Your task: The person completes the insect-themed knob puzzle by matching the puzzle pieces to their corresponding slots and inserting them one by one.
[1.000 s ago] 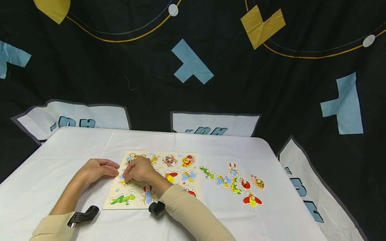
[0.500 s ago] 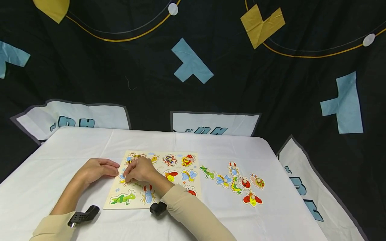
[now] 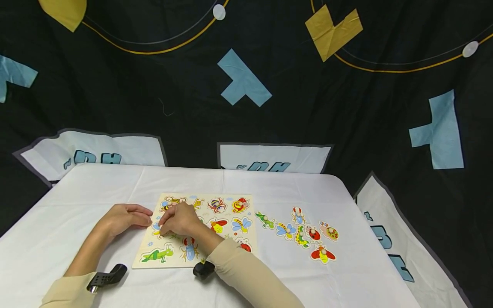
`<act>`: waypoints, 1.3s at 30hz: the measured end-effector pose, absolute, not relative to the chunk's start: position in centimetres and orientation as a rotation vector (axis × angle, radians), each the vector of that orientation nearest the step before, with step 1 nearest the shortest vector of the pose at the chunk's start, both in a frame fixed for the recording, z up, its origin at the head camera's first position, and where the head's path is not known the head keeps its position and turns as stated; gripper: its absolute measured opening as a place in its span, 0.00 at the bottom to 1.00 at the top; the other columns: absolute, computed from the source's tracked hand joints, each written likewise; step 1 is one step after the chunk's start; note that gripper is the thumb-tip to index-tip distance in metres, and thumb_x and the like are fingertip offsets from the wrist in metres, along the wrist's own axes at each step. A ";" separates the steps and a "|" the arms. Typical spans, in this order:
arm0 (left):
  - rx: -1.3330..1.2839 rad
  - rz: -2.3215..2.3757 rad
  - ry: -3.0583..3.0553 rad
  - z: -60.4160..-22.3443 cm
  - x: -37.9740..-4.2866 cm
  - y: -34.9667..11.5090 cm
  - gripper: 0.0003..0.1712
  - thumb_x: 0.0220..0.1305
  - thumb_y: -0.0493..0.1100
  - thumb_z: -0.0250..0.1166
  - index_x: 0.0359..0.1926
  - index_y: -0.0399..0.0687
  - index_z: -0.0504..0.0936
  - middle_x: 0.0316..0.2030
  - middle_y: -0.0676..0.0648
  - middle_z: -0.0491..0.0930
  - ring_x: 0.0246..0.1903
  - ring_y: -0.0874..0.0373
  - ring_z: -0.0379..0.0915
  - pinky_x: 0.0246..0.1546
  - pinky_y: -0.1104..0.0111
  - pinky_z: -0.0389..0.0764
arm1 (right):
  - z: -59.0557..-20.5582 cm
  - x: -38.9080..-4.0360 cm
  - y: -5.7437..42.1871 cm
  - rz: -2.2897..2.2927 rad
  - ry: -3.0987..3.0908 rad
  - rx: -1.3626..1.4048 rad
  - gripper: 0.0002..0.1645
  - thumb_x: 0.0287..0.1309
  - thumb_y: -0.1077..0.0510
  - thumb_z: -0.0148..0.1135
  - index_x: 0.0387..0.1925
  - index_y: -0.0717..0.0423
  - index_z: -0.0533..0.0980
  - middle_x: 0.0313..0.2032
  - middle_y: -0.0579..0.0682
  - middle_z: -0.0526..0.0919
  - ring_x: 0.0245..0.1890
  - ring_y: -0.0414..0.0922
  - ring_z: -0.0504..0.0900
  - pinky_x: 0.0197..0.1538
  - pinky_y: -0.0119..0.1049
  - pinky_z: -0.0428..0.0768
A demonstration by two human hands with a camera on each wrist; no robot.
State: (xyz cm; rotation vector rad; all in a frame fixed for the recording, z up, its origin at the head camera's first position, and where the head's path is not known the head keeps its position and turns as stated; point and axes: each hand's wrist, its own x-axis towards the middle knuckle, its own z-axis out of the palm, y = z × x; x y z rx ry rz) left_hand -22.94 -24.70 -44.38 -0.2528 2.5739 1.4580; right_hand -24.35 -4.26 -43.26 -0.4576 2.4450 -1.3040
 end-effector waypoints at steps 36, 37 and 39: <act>-0.243 1.543 2.530 -44.6 -22.9 -24.6 0.22 0.53 0.39 0.75 0.49 0.33 0.84 0.34 0.45 0.90 0.32 0.58 0.84 0.35 0.68 0.80 | -41.6 -24.5 3.1 -1.301 2.506 -0.517 0.13 0.47 0.62 0.77 0.38 0.55 0.88 0.23 0.42 0.85 0.24 0.49 0.84 0.22 0.30 0.71; -0.244 1.536 2.536 -44.6 -22.9 -24.6 0.22 0.53 0.39 0.75 0.49 0.34 0.84 0.34 0.45 0.90 0.32 0.58 0.84 0.35 0.68 0.79 | -41.6 -24.5 3.5 -1.298 2.508 -0.518 0.13 0.47 0.61 0.77 0.38 0.55 0.88 0.22 0.43 0.85 0.24 0.51 0.85 0.21 0.30 0.71; -0.247 1.521 2.548 -44.7 -22.9 -24.7 0.22 0.52 0.39 0.75 0.49 0.35 0.85 0.34 0.45 0.90 0.32 0.58 0.83 0.36 0.68 0.78 | -41.5 -24.5 4.2 -1.287 2.514 -0.525 0.13 0.48 0.61 0.77 0.39 0.54 0.88 0.22 0.43 0.85 0.25 0.53 0.85 0.22 0.30 0.71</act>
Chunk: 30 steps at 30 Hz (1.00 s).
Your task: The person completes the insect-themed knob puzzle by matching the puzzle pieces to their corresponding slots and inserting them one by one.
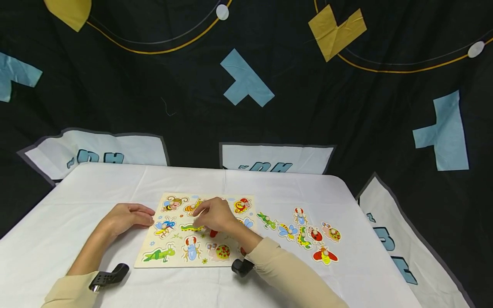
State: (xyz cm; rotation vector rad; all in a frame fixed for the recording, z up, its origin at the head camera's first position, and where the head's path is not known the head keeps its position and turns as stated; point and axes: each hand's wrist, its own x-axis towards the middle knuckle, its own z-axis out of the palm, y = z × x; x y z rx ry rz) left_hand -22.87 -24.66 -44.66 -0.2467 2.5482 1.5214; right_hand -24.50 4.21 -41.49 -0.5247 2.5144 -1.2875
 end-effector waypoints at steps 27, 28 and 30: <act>-0.247 1.521 2.546 -44.5 -22.7 -24.6 0.23 0.52 0.39 0.75 0.50 0.35 0.85 0.33 0.47 0.90 0.32 0.59 0.83 0.36 0.68 0.77 | -40.8 -24.9 14.3 -1.233 2.698 -0.357 0.17 0.46 0.54 0.80 0.40 0.55 0.87 0.27 0.46 0.85 0.26 0.42 0.82 0.29 0.33 0.73; -0.250 1.519 2.548 -44.6 -22.7 -24.6 0.23 0.52 0.39 0.76 0.49 0.35 0.85 0.33 0.47 0.90 0.32 0.59 0.83 0.36 0.68 0.77 | -40.8 -24.9 14.6 -1.239 2.698 -0.343 0.17 0.46 0.55 0.80 0.40 0.55 0.87 0.26 0.46 0.85 0.25 0.43 0.81 0.28 0.33 0.72; -0.257 1.516 2.551 -44.6 -22.7 -24.6 0.23 0.52 0.39 0.76 0.49 0.35 0.85 0.32 0.47 0.90 0.32 0.59 0.83 0.36 0.68 0.77 | -40.8 -24.9 15.4 -1.232 2.710 -0.323 0.16 0.46 0.54 0.79 0.39 0.54 0.87 0.27 0.46 0.85 0.25 0.41 0.80 0.27 0.33 0.72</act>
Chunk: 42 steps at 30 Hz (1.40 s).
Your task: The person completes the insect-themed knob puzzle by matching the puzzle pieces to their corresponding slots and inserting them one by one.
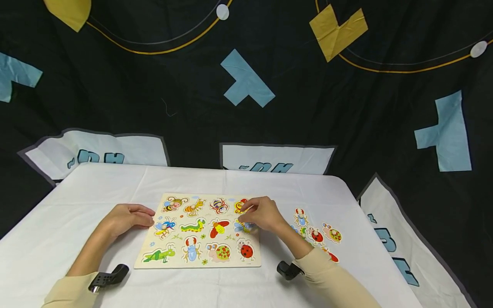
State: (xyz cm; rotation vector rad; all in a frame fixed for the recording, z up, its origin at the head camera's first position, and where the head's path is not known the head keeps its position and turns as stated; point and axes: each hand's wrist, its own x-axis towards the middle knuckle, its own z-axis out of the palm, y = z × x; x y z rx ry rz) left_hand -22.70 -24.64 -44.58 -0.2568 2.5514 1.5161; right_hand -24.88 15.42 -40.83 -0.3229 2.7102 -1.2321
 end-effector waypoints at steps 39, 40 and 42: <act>-0.245 1.481 2.580 -44.8 -22.8 -24.6 0.24 0.50 0.41 0.76 0.49 0.38 0.86 0.32 0.49 0.90 0.32 0.60 0.83 0.37 0.69 0.76 | -40.9 -22.1 28.1 -1.070 2.849 -0.001 0.16 0.53 0.51 0.76 0.40 0.55 0.85 0.31 0.49 0.85 0.32 0.46 0.79 0.34 0.38 0.75; -0.243 1.479 2.581 -44.8 -22.8 -24.6 0.24 0.51 0.41 0.76 0.49 0.37 0.86 0.32 0.48 0.90 0.32 0.60 0.83 0.37 0.69 0.76 | -40.9 -22.0 28.2 -1.078 2.839 0.018 0.16 0.53 0.51 0.76 0.40 0.55 0.85 0.31 0.49 0.85 0.31 0.47 0.79 0.34 0.38 0.76; -0.244 1.483 2.579 -44.8 -22.8 -24.6 0.24 0.51 0.41 0.76 0.49 0.37 0.85 0.32 0.48 0.90 0.32 0.60 0.83 0.37 0.69 0.76 | -41.0 -21.9 28.6 -1.094 2.824 0.031 0.17 0.53 0.50 0.76 0.40 0.55 0.85 0.30 0.49 0.86 0.30 0.47 0.79 0.33 0.39 0.76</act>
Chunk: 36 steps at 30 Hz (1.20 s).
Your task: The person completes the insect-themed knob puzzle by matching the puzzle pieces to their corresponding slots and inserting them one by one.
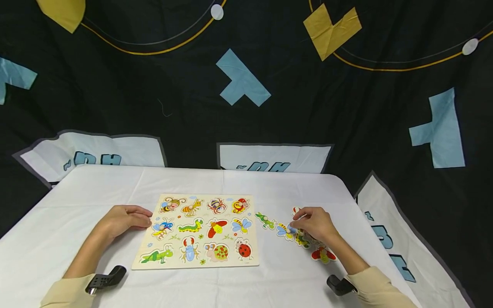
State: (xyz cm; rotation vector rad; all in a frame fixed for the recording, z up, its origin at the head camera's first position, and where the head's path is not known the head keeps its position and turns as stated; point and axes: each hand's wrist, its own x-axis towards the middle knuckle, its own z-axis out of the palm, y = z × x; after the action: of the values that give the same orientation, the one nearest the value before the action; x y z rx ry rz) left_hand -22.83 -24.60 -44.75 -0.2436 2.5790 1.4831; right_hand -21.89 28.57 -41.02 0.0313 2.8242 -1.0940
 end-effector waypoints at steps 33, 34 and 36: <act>-0.221 1.514 2.559 -44.6 -22.7 -24.8 0.24 0.51 0.40 0.76 0.50 0.36 0.85 0.33 0.48 0.90 0.32 0.61 0.83 0.36 0.70 0.77 | -42.4 -20.6 30.1 -1.100 2.712 0.086 0.15 0.49 0.57 0.78 0.37 0.56 0.82 0.25 0.49 0.82 0.22 0.46 0.77 0.27 0.39 0.77; -0.224 1.511 2.558 -44.6 -22.7 -24.8 0.24 0.51 0.40 0.76 0.50 0.36 0.85 0.33 0.48 0.90 0.32 0.61 0.83 0.36 0.70 0.77 | -42.5 -20.6 30.1 -1.099 2.714 0.084 0.15 0.49 0.56 0.78 0.37 0.56 0.82 0.25 0.49 0.82 0.22 0.45 0.77 0.27 0.39 0.77; -0.224 1.508 2.558 -44.6 -22.7 -24.8 0.24 0.51 0.40 0.76 0.50 0.36 0.85 0.33 0.48 0.90 0.32 0.61 0.83 0.36 0.70 0.77 | -42.6 -20.5 30.2 -1.102 2.712 0.086 0.15 0.49 0.56 0.78 0.37 0.56 0.81 0.25 0.49 0.81 0.22 0.45 0.77 0.27 0.39 0.77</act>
State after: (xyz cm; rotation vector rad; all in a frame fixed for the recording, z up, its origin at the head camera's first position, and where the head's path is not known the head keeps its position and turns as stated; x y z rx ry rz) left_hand -22.70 -24.76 -44.61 -0.2244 2.5576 1.5083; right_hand -20.52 30.22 -42.58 0.0864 2.7117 -1.1021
